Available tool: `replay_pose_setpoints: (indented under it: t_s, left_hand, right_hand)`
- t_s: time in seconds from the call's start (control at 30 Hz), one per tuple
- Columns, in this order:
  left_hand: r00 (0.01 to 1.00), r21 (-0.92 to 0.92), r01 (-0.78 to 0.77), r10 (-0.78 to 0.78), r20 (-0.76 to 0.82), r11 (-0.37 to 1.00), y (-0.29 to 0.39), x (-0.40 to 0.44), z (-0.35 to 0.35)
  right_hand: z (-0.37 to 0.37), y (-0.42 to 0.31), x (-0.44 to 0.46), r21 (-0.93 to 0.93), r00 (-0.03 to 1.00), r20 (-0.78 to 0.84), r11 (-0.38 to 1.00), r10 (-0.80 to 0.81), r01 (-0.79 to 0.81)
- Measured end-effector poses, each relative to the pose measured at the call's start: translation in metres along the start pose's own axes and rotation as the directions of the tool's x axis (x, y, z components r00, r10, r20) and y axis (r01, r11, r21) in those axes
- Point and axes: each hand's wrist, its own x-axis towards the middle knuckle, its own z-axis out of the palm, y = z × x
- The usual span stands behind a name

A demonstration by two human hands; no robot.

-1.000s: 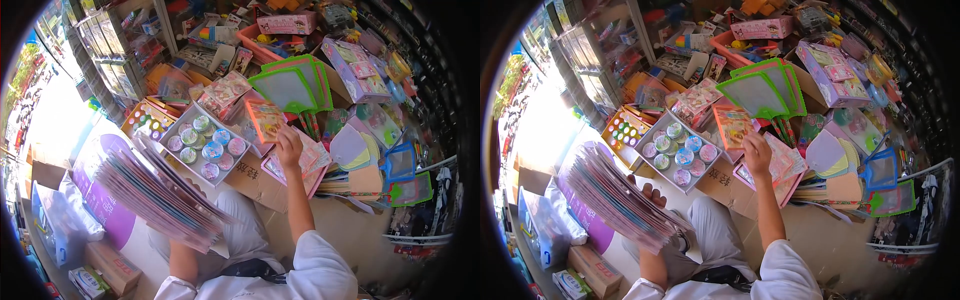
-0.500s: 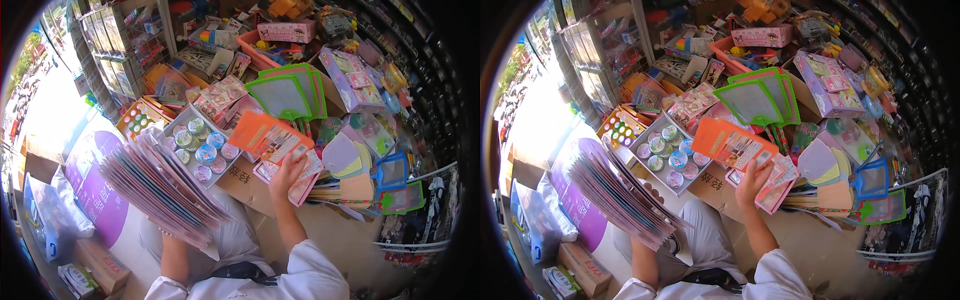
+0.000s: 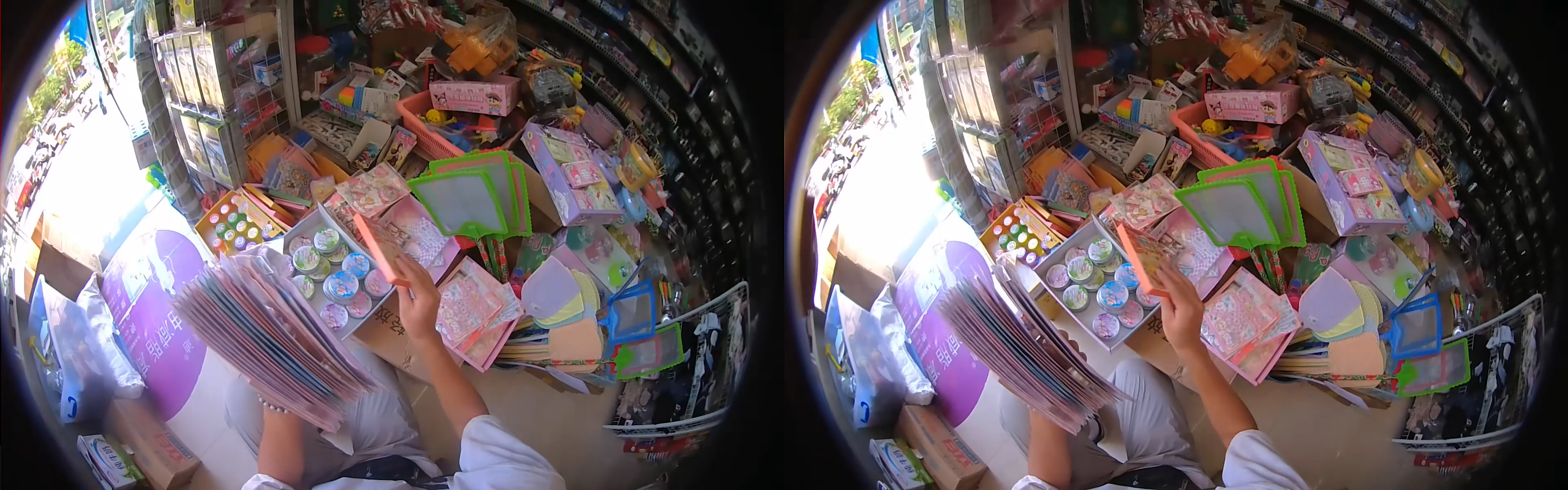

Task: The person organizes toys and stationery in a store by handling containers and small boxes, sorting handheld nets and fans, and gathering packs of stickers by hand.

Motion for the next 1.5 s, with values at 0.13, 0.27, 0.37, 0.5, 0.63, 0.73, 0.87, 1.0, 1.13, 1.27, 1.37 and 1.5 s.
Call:
replay_pose_setpoints:
  t_s: [0.13, 0.27, 0.37, 0.5, 0.63, 0.73, 0.87, 1.0, 1.13, 1.27, 1.37, 1.5]
  left_hand:
    - [0.999, 0.082, -0.026, 0.028, -0.023, 0.996, 0.003, -0.002, 0.009]
    - [0.996, 0.156, -0.051, 0.061, -0.062, 0.987, 0.005, -0.011, 0.014]
    - [0.994, 0.188, -0.057, 0.073, -0.077, 0.981, 0.008, -0.014, 0.015]
    - [0.992, 0.219, -0.071, 0.092, -0.091, 0.973, 0.013, -0.014, 0.021]
    - [0.990, 0.246, -0.064, 0.092, -0.106, 0.967, 0.014, -0.005, 0.029]
    - [0.989, 0.280, -0.048, 0.085, -0.121, 0.959, 0.011, 0.000, 0.033]
    - [0.990, 0.285, -0.039, 0.076, -0.119, 0.958, 0.009, 0.000, 0.021]
    - [0.996, 0.220, -0.020, 0.039, -0.084, 0.975, 0.007, 0.001, 0.022]
    - [0.999, 0.138, 0.000, 0.007, -0.050, 0.990, 0.005, 0.001, 0.026]
    - [0.999, 0.036, 0.038, -0.038, -0.013, 0.999, -0.001, 0.006, 0.026]
    - [0.998, -0.001, 0.055, -0.055, 0.007, 0.999, -0.005, 0.008, 0.024]
    - [1.000, 0.074, 0.011, -0.011, -0.010, 0.997, -0.006, 0.001, 0.023]
  right_hand:
    - [0.044, 0.012, 0.040, -0.236, 0.970, 0.087, 0.941, -0.228, 0.242]
    - [0.095, 0.076, 0.066, -0.355, 0.940, 0.326, 0.908, -0.103, 0.222]
    - [0.089, 0.090, 0.077, -0.195, 0.875, 0.484, 0.974, -0.008, 0.117]
    - [0.048, 0.109, 0.082, 0.183, 0.754, 0.542, 0.823, 0.372, -0.538]
    - [0.037, 0.184, 0.036, -0.275, 0.867, 0.139, 0.860, 0.479, -0.431]
    - [0.061, 0.228, 0.009, -0.339, 0.842, 0.103, 0.815, 0.529, -0.471]
    - [0.086, 0.201, 0.021, -0.154, 0.718, 0.146, 0.733, 0.680, -0.663]
    - [0.084, 0.195, 0.019, -0.225, 0.750, 0.062, 0.742, 0.658, -0.632]
    - [0.043, 0.151, 0.005, -0.212, 0.835, -0.149, 0.808, 0.530, -0.550]
    - [-0.013, 0.073, -0.005, -0.382, 0.992, -0.117, 0.924, -0.040, -0.008]
    - [-0.032, 0.060, -0.013, -0.463, 0.800, -0.033, 0.719, -0.599, 0.519]
    - [-0.032, 0.058, -0.015, -0.410, 0.779, -0.069, 0.730, -0.623, 0.547]
